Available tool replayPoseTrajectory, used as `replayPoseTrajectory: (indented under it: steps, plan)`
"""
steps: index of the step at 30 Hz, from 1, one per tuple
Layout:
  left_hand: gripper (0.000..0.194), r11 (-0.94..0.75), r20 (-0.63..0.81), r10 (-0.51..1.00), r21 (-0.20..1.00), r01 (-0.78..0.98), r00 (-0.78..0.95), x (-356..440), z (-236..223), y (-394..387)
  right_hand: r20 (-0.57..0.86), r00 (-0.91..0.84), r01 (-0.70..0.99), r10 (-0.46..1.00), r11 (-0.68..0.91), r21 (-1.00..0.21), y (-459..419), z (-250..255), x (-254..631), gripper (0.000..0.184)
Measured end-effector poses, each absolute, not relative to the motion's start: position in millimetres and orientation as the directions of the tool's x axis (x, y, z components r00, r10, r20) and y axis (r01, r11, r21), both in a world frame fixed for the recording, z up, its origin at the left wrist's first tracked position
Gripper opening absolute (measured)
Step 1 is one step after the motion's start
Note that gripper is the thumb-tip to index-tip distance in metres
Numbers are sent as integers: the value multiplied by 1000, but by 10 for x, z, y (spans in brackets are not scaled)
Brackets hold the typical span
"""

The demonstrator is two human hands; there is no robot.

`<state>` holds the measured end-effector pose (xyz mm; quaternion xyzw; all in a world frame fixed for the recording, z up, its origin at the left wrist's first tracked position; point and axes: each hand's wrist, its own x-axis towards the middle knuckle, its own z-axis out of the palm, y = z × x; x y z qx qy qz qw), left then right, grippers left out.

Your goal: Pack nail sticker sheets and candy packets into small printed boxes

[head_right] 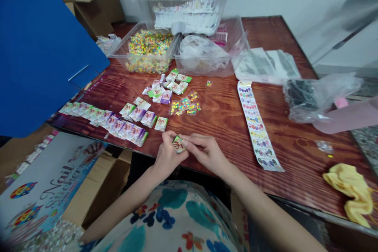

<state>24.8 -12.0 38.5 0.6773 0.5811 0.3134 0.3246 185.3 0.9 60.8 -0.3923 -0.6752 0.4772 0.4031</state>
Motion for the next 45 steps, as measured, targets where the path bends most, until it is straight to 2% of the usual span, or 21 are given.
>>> replayPoseTrajectory:
  steps: [3, 7, 14, 21, 25, 28, 32, 38, 41, 45]
  plan:
    - [48, -66, -3, 993, 824, 562, 120, 230, 451, -121, 210, -407, 168, 889, 299, -939, -49, 562, 1845, 32]
    - [46, -35, -26, 994, 834, 550, 102, 211, 428, -141, 210, -399, 173, 892, 298, -939, -91, 471, 1788, 34]
    - [45, 45, -26, 999, 801, 597, -41, 158, 455, -130, 24, -239, 84, 971, 45, -995, 41, 524, 1750, 27]
    - [46, 2, -45, 998, 752, 659, 49, 6, 546, -81, -136, -521, 161, 843, -59, -985, 295, 697, 1865, 33]
    - [43, -50, -42, 992, 717, 695, 115, -5, 534, -90, -185, -617, 209, 765, -67, -976, 365, 735, 1921, 33]
    - [43, -73, -46, 989, 686, 724, 144, 4, 518, -89, -172, -624, 256, 762, -8, -967, 359, 773, 1915, 29]
    - [41, -87, -46, 987, 650, 755, 154, 16, 493, -76, -87, -599, 308, 796, 129, -943, 302, 835, 1867, 28]
    - [41, -25, -82, 990, 694, 719, 113, 61, 458, -109, 34, -589, 330, 807, 279, -902, 183, 830, 1868, 30]
    - [42, 8, -112, 988, 713, 701, 103, 93, 441, -129, 53, -588, 309, 807, 285, -907, 122, 748, 1867, 26]
    - [40, 8, -104, 991, 693, 721, 90, 95, 415, -126, 66, -459, 312, 886, 230, -922, 141, 598, 1785, 23]
